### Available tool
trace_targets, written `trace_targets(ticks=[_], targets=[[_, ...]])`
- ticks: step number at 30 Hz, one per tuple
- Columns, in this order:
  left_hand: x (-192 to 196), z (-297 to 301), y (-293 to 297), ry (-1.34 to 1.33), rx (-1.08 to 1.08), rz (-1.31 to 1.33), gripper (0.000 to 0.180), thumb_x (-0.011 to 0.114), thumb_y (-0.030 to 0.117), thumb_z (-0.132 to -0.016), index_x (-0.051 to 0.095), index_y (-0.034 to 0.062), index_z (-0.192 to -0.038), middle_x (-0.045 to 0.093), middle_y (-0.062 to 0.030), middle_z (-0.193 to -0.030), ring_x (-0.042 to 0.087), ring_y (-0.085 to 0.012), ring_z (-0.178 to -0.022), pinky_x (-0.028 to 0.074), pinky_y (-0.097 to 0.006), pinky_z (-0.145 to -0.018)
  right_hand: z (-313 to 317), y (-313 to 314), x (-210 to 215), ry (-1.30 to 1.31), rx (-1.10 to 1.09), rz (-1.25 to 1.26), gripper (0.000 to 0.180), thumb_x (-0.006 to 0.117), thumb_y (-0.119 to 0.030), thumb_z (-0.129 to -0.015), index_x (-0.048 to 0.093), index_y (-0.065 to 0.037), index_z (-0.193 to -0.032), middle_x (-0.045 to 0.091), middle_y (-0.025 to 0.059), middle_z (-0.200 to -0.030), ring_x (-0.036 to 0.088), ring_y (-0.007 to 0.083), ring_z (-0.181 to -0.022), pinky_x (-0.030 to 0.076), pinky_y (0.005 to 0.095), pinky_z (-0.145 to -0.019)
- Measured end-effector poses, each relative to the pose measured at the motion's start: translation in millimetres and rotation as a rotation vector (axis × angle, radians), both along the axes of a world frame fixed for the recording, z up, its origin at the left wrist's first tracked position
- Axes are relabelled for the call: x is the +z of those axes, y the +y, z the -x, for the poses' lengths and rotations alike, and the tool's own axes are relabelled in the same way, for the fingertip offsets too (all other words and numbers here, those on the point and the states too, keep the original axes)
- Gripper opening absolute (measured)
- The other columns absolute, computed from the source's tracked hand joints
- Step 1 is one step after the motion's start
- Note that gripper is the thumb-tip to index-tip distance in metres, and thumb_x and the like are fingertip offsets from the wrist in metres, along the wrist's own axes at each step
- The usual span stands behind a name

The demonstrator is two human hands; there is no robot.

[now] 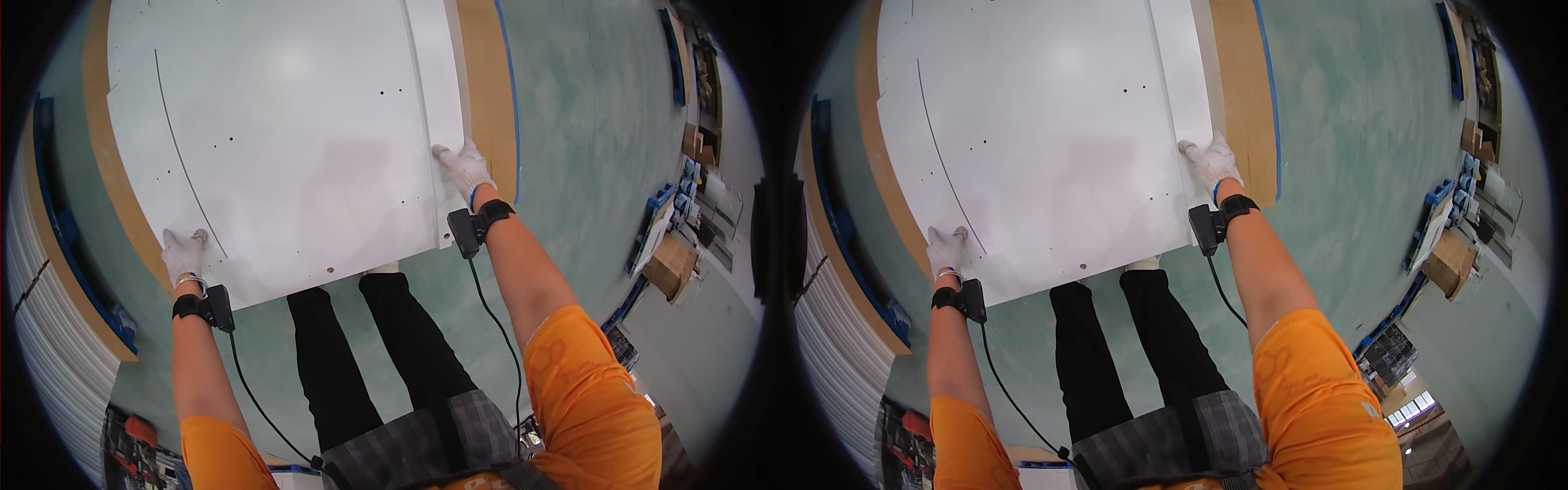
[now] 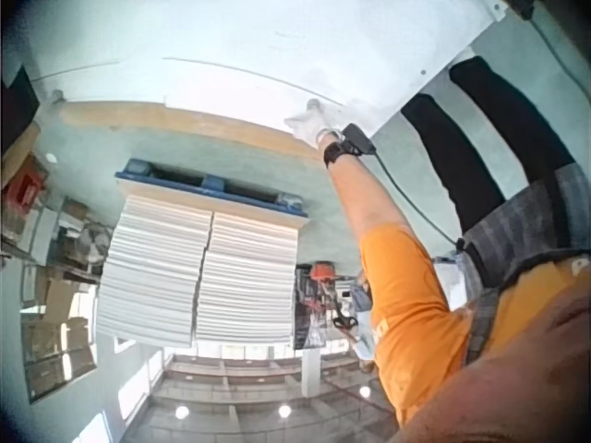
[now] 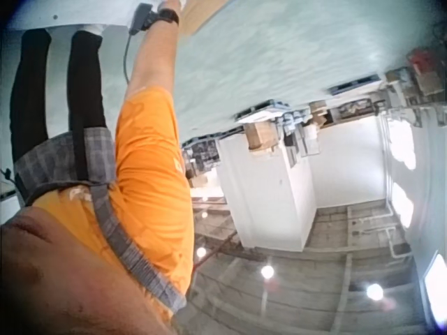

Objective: Moving and stacking large white furniture panels onto a pallet stack.

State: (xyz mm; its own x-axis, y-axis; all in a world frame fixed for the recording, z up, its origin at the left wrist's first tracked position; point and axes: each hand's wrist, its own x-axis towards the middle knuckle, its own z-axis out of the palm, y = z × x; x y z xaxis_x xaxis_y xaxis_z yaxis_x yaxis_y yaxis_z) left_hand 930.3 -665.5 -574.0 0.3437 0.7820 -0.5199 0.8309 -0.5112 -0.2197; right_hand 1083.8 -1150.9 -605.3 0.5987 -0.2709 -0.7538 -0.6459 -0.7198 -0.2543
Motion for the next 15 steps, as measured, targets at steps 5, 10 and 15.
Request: trace_targets(ticks=[5,10,15], targets=[[4.4,47.3,3.2,-0.049,0.014,0.030,0.085,0.070,0.046,-0.073,0.042,-0.0032,-0.136,0.049,-0.0287,-0.130,0.050,-0.0404,-0.120,0.042,-0.043,-0.101,50.3,-12.2,6.2,0.033,-0.024,-0.062,0.081,0.064,-0.046,-0.078,0.040,0.003,-0.138,0.054,0.0259,-0.128,0.052,0.0365,-0.121,0.040,0.0392,-0.102],[5.7,112.1,-30.2,0.009,0.158,0.113,0.082,0.071,0.044,-0.073,0.046,-0.0074,-0.131,0.050,-0.0280,-0.130,0.049,-0.0392,-0.121,0.039,-0.041,-0.103,105.8,-37.9,8.3,0.129,-0.019,0.073,0.083,0.063,-0.049,-0.079,0.040,0.004,-0.138,0.056,0.0266,-0.125,0.054,0.0363,-0.118,0.040,0.0393,-0.101],[6.9,134.4,-30.5,0.043,0.147,0.035,0.082,0.071,0.045,-0.073,0.046,-0.0076,-0.130,0.052,-0.0284,-0.128,0.051,-0.0405,-0.120,0.041,-0.042,-0.102,112.7,-33.5,18.2,0.214,-0.065,-0.025,0.083,0.062,-0.050,-0.079,0.040,0.005,-0.136,0.057,0.0269,-0.124,0.054,0.0361,-0.118,0.041,0.0397,-0.101]])
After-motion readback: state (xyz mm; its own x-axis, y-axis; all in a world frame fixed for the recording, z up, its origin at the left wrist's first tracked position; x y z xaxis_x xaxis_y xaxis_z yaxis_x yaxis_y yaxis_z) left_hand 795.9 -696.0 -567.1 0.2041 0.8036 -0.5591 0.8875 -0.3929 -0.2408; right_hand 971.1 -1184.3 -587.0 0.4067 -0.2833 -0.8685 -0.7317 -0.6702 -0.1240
